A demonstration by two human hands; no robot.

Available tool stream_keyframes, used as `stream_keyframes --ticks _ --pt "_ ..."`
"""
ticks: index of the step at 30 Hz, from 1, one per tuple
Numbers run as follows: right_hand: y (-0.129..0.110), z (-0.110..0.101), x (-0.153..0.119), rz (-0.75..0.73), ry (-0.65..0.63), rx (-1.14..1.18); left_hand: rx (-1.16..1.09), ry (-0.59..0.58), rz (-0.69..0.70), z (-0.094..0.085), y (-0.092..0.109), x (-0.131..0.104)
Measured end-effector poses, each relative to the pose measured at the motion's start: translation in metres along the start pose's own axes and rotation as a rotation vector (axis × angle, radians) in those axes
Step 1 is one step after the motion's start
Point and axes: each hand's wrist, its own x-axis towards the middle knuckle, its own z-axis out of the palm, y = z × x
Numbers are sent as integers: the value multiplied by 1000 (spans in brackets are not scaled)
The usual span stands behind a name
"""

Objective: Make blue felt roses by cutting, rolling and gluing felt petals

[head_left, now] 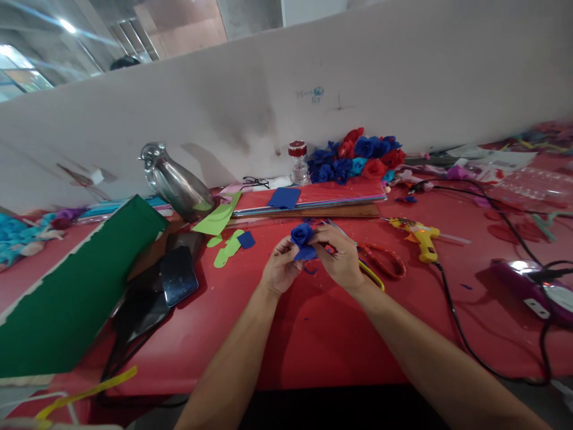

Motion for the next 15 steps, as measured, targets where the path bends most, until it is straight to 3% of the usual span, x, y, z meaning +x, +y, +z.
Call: stream_keyframes --ticks 6,12,15 --pt "0 -2 2 82 -26 79 19 -18 -6 2 3 0" --pt "16 -1 4 507 -109 313 57 7 -49 -2 3 1" --pt "24 -1 4 651 -158 457 75 -1 -52 -4 1 2"
